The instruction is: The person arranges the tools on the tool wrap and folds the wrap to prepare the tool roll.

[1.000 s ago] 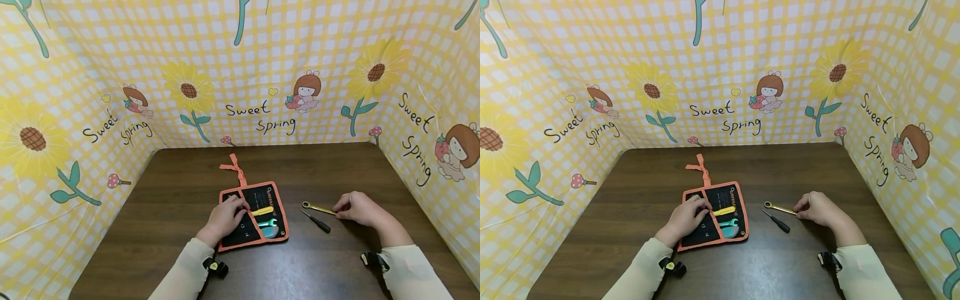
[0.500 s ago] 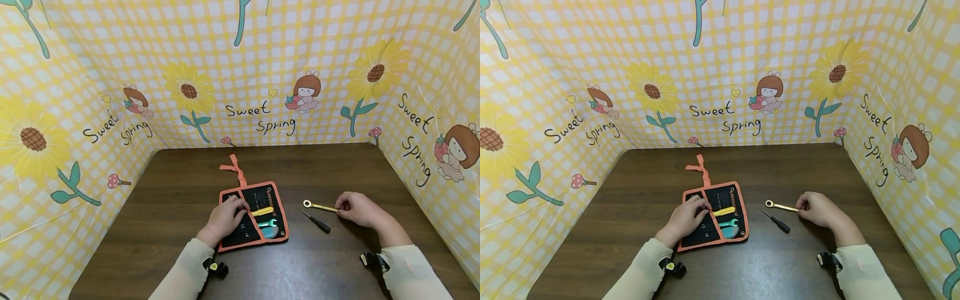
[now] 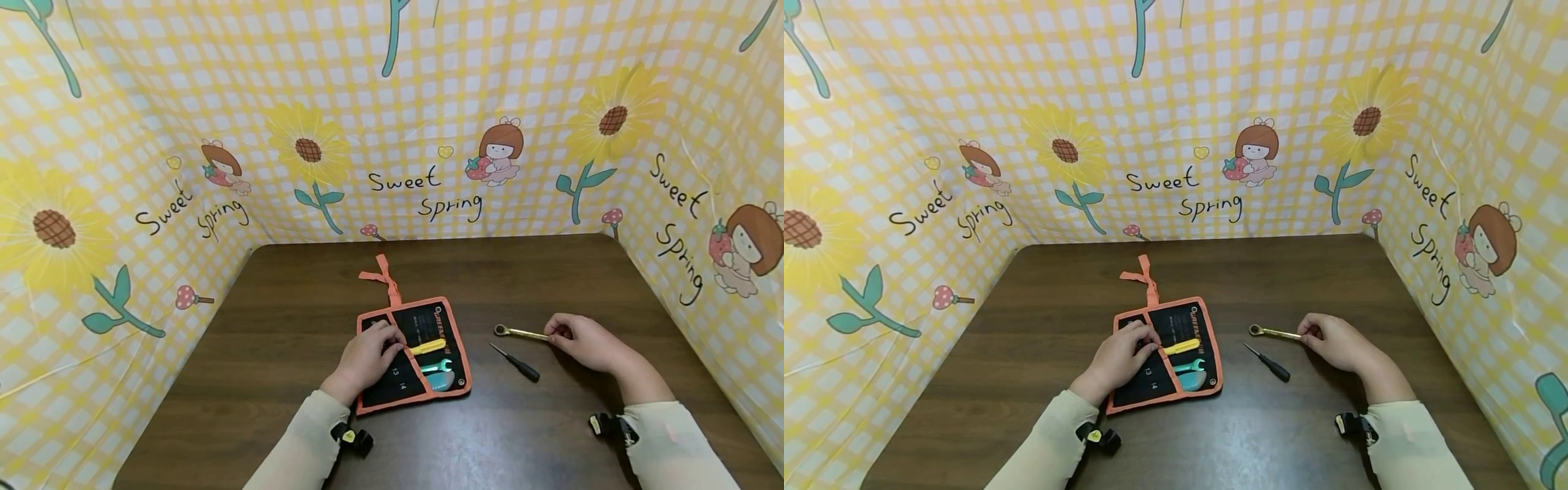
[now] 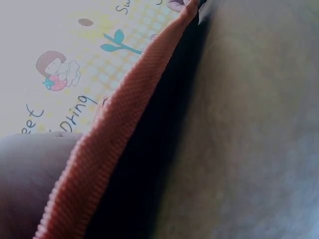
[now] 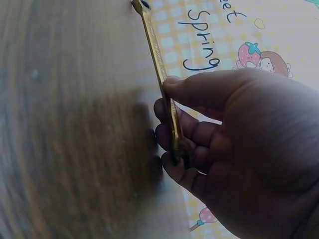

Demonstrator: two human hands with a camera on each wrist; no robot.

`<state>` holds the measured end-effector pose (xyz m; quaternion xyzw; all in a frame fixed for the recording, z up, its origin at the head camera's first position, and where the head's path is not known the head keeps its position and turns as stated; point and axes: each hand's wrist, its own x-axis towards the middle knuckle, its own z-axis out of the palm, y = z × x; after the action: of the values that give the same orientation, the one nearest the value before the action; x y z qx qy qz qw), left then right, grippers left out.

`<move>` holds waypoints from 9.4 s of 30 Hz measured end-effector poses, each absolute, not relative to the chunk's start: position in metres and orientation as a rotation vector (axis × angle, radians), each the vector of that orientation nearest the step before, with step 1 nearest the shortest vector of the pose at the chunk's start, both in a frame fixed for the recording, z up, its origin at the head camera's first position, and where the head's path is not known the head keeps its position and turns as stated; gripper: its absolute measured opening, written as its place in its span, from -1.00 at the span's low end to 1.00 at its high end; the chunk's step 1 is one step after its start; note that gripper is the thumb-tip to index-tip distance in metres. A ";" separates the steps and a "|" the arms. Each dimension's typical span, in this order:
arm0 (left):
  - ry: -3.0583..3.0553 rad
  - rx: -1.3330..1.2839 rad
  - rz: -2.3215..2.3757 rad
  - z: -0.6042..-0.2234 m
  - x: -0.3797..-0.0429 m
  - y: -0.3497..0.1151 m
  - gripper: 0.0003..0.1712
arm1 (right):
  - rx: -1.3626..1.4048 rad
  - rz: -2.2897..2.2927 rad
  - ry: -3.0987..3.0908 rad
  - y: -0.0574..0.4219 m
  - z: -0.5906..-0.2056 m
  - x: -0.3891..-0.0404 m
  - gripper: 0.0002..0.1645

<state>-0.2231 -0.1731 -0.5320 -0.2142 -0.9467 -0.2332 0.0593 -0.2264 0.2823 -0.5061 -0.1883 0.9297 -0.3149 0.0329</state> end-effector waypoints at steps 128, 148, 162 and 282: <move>-2.741 -0.641 -0.794 -0.536 -0.222 -0.171 -0.90 | -0.907 -1.020 2.651 0.133 -0.477 -0.272 -0.95; -2.712 -0.702 -0.817 -0.534 -0.224 -0.171 -0.88 | -0.935 -0.976 2.576 0.115 -0.479 -0.275 -0.92; -2.701 -0.834 -0.797 -0.538 -0.220 -0.171 -0.80 | -0.937 -0.987 2.491 0.112 -0.485 -0.279 -0.86; -2.811 -0.717 -1.014 -0.532 -0.223 -0.177 -0.93 | -1.141 -0.480 2.641 0.112 -0.473 -0.270 -0.75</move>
<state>-0.2229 -0.1767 -0.5322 -0.2331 -0.9142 -0.3299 0.0341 -0.2703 0.1117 -0.4725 -0.3888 0.8997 -0.1636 0.1121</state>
